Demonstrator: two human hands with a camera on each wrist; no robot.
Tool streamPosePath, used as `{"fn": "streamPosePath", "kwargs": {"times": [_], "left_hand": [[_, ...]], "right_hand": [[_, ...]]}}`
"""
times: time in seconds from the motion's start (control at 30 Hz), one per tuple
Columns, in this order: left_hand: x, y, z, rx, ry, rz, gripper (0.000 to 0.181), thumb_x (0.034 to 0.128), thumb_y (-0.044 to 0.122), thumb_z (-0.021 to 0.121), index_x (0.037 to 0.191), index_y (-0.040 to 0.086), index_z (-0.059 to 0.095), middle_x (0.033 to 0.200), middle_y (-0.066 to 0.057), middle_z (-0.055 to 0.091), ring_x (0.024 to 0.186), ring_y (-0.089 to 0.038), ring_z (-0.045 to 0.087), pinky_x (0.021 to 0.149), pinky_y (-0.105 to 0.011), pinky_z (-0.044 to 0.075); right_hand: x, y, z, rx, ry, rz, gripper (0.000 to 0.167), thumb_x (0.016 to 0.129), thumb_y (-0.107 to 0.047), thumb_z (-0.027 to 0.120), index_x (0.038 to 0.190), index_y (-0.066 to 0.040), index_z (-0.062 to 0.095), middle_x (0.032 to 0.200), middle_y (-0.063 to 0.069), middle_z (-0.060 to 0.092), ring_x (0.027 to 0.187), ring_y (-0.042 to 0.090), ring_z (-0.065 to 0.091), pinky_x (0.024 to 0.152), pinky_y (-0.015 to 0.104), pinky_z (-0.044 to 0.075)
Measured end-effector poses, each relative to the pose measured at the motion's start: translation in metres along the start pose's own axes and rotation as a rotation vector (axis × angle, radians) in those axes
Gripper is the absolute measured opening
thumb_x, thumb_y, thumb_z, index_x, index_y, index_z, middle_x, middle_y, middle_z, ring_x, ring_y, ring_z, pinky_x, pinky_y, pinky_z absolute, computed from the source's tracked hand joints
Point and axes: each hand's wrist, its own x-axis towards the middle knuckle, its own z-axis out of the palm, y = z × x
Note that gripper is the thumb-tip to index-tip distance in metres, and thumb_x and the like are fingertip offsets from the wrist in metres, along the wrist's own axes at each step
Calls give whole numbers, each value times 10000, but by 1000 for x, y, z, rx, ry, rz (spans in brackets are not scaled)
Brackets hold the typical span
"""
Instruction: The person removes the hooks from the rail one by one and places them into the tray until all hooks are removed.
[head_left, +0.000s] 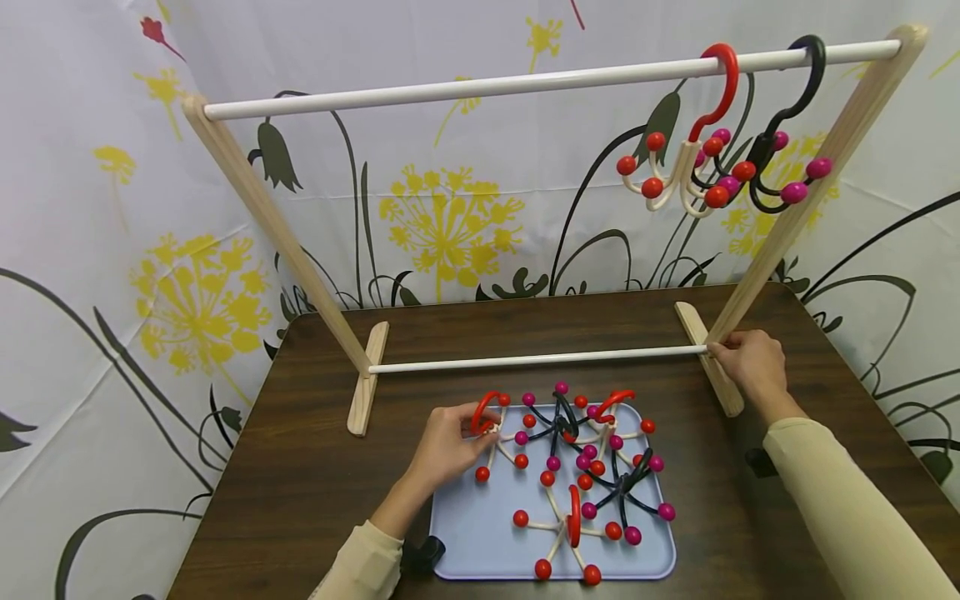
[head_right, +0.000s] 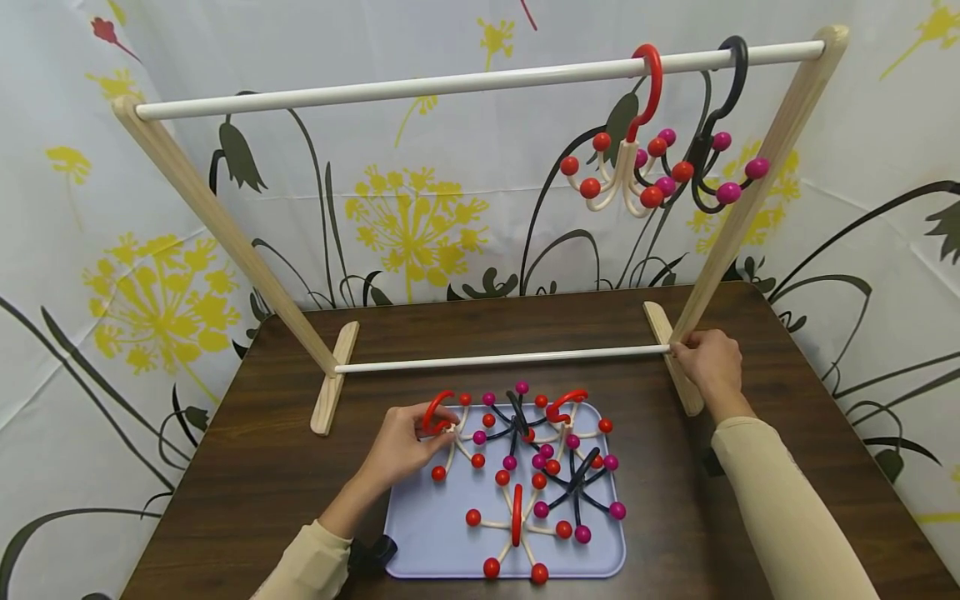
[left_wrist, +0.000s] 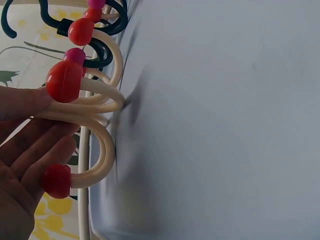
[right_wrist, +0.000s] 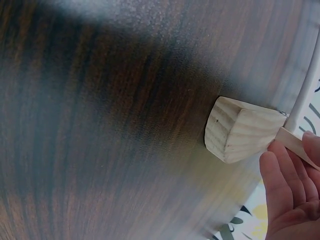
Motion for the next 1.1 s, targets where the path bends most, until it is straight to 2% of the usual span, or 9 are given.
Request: {"fn": "streamPosePath", "kwargs": {"times": [0.2,0.6,0.83,1.1], "left_hand": [[1,-1,-1,-15,6,1,241,739,22,847,947,90,747,889,-8,735,843,-161,709,764,-285,577],[1,4,-5,-66,-1,-7,267,737,-2,842,974,63,740,923,-15,737,869,-146,712,767,-248,566],[-1,11,-13,-50,13,-25,306,734,20,852,1009,73,729,939,-14,737,841,-137,711,732,-231,569],[-2,21,-25,-62,-26,-13,331,747,85,860,1047,75,722,954,-11,733,851,-127,707,752,-265,577]], "right_hand": [[2,0,0,0,-5,14,316,936,-281,649,965,24,728,864,177,696,874,403,569,615,448,450],[1,1,0,0,-7,17,301,936,-281,649,942,10,727,846,164,693,877,418,571,626,462,452],[3,3,2,5,-5,25,306,933,-284,653,950,11,731,825,144,692,837,378,568,585,404,435],[2,3,2,2,-2,29,303,935,-289,653,941,3,734,823,136,694,833,368,563,570,382,424]]}}
